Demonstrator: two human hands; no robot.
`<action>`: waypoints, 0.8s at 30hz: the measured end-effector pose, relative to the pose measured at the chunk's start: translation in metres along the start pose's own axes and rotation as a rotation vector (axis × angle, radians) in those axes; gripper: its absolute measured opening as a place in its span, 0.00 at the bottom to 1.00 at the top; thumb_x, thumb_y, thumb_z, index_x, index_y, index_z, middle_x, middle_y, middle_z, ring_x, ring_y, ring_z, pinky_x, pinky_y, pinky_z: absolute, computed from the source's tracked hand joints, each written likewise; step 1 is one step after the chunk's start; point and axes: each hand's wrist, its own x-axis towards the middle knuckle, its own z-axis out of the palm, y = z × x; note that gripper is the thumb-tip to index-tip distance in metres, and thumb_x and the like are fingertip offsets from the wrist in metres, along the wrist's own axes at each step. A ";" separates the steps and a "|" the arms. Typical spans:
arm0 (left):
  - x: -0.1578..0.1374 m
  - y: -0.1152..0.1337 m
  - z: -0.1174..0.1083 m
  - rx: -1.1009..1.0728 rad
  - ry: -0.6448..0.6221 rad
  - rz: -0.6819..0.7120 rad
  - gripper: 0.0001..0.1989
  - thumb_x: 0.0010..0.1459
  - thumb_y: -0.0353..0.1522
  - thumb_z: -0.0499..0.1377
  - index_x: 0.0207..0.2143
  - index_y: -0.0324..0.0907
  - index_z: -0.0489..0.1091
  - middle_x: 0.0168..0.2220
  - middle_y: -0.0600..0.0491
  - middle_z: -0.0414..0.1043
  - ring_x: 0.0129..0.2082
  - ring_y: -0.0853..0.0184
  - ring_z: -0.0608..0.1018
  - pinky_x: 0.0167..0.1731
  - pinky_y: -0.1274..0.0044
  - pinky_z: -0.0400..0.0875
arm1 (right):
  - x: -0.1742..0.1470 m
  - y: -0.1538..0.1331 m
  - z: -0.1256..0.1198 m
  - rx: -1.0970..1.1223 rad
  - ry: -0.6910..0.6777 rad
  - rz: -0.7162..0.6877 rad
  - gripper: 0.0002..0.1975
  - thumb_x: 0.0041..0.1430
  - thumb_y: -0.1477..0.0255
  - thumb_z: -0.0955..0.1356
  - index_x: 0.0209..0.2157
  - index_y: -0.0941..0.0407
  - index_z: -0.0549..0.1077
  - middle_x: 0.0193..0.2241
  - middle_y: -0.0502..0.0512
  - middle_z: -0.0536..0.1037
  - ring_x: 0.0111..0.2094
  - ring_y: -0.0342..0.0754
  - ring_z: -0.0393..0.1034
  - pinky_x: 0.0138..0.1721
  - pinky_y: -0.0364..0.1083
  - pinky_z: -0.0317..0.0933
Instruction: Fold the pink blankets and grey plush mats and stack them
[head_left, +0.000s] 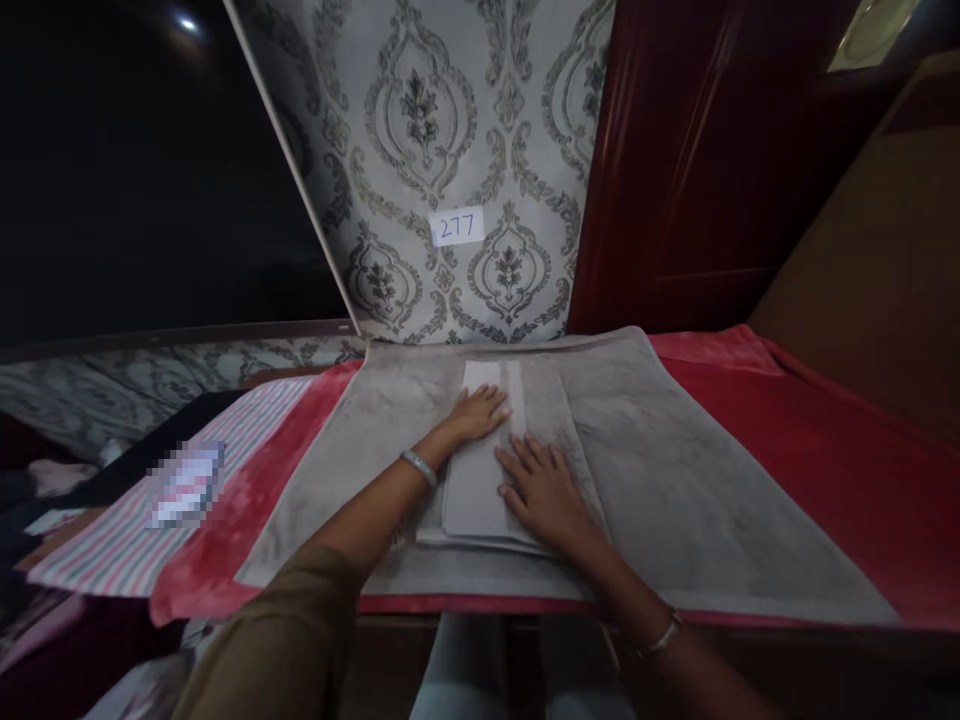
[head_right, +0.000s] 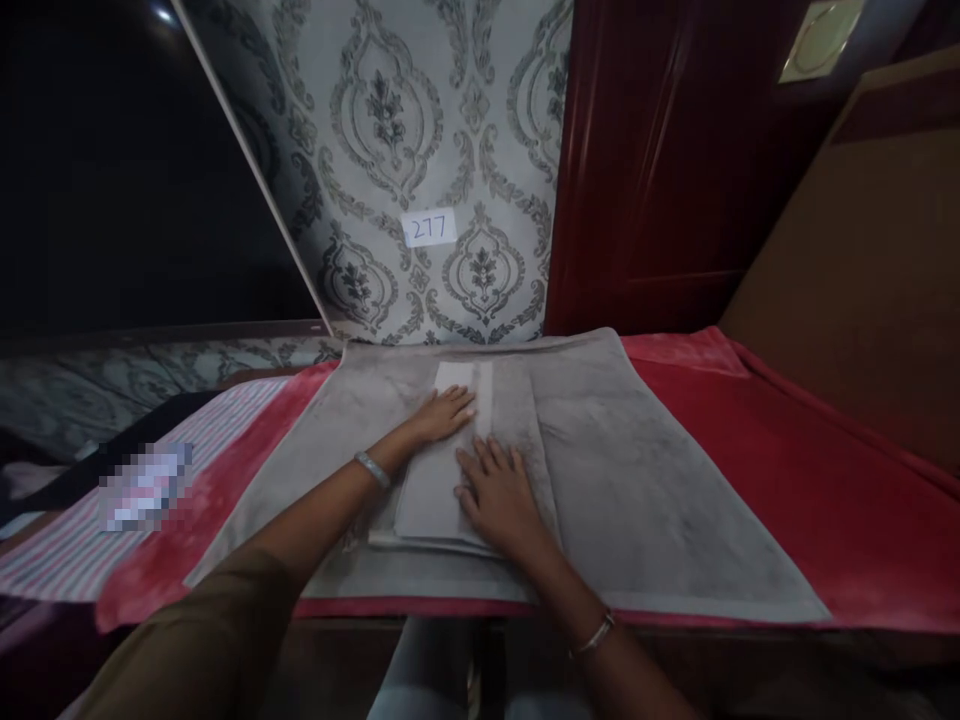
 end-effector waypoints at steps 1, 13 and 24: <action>-0.014 0.000 0.005 -0.007 0.001 0.043 0.31 0.69 0.47 0.41 0.70 0.48 0.51 0.74 0.48 0.44 0.73 0.59 0.47 0.69 0.56 0.41 | 0.000 0.000 0.000 -0.010 0.002 -0.004 0.29 0.70 0.61 0.58 0.69 0.50 0.58 0.71 0.57 0.51 0.72 0.59 0.40 0.68 0.65 0.32; -0.052 0.012 0.016 0.029 0.089 0.054 0.29 0.70 0.43 0.41 0.71 0.48 0.50 0.74 0.49 0.44 0.73 0.60 0.48 0.70 0.58 0.41 | -0.032 -0.012 -0.004 -0.066 -0.119 -0.023 0.29 0.71 0.62 0.56 0.70 0.52 0.55 0.72 0.58 0.47 0.72 0.57 0.37 0.68 0.64 0.35; -0.156 -0.027 0.006 0.019 0.025 0.247 0.29 0.67 0.29 0.46 0.67 0.57 0.58 0.72 0.56 0.50 0.72 0.61 0.52 0.68 0.60 0.49 | -0.107 0.071 -0.011 0.251 0.182 -0.025 0.27 0.68 0.63 0.55 0.63 0.52 0.68 0.61 0.57 0.71 0.61 0.54 0.64 0.63 0.57 0.58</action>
